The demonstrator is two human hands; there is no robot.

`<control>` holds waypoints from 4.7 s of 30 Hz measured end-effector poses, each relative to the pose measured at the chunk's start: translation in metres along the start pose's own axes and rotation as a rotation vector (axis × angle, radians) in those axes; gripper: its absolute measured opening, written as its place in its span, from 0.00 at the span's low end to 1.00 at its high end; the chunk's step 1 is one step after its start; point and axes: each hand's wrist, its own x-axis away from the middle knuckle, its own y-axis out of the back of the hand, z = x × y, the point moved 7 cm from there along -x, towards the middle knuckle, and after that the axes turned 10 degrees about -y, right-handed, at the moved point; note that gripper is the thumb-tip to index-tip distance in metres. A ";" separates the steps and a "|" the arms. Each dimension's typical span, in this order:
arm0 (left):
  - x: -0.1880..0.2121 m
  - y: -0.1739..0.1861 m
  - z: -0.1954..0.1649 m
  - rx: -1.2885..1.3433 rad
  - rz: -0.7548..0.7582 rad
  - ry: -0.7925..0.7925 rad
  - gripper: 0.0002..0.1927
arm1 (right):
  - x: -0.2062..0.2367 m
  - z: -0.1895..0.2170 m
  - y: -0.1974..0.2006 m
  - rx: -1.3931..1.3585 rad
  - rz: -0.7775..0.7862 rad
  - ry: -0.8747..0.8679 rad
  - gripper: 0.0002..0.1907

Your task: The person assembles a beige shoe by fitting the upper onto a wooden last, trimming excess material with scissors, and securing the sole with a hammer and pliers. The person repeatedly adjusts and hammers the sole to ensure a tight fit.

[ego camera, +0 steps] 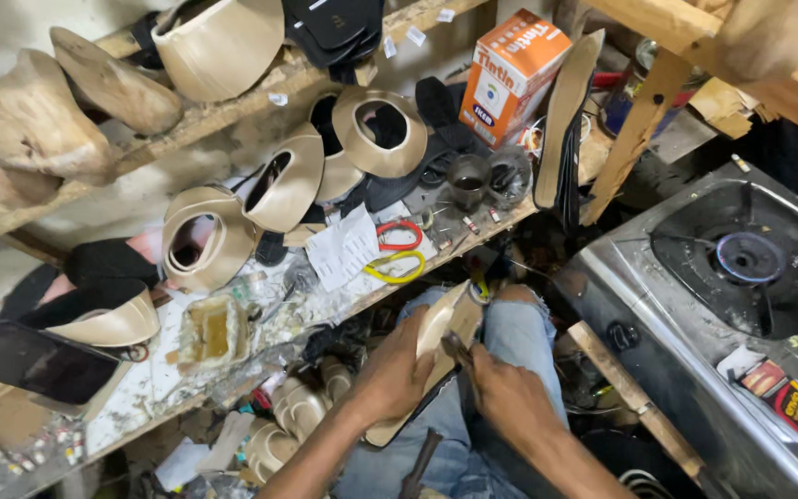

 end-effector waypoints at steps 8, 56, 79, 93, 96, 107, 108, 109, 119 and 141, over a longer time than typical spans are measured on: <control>0.015 0.033 -0.024 0.580 -0.496 -0.141 0.34 | 0.018 0.042 0.048 -0.302 0.000 -0.015 0.12; 0.043 0.013 0.049 0.424 -0.016 0.202 0.31 | 0.022 0.022 -0.065 0.135 0.023 0.144 0.16; 0.050 -0.004 0.005 0.099 -0.078 0.200 0.29 | 0.026 0.033 -0.010 0.360 0.334 0.041 0.17; 0.017 0.005 0.029 0.435 0.025 0.260 0.30 | 0.020 0.035 -0.020 0.051 -0.055 0.308 0.18; 0.022 0.003 0.009 0.066 -0.011 0.141 0.30 | 0.035 0.029 -0.005 0.375 0.002 0.217 0.10; 0.043 0.001 0.019 0.152 0.232 -0.055 0.39 | 0.041 0.011 -0.041 0.200 0.098 0.097 0.13; 0.042 0.002 0.021 0.150 0.232 -0.048 0.39 | 0.045 -0.001 -0.052 0.243 0.129 0.094 0.14; 0.041 0.008 0.021 0.150 0.213 -0.027 0.37 | 0.052 -0.011 -0.064 0.277 0.166 0.090 0.15; 0.085 0.005 -0.033 0.027 0.141 -0.240 0.45 | 0.050 -0.099 -0.021 -1.317 0.356 -0.666 0.31; -0.077 -0.140 -0.010 1.045 -0.004 -0.010 0.26 | 0.017 -0.112 0.061 -0.755 -0.626 -0.383 0.35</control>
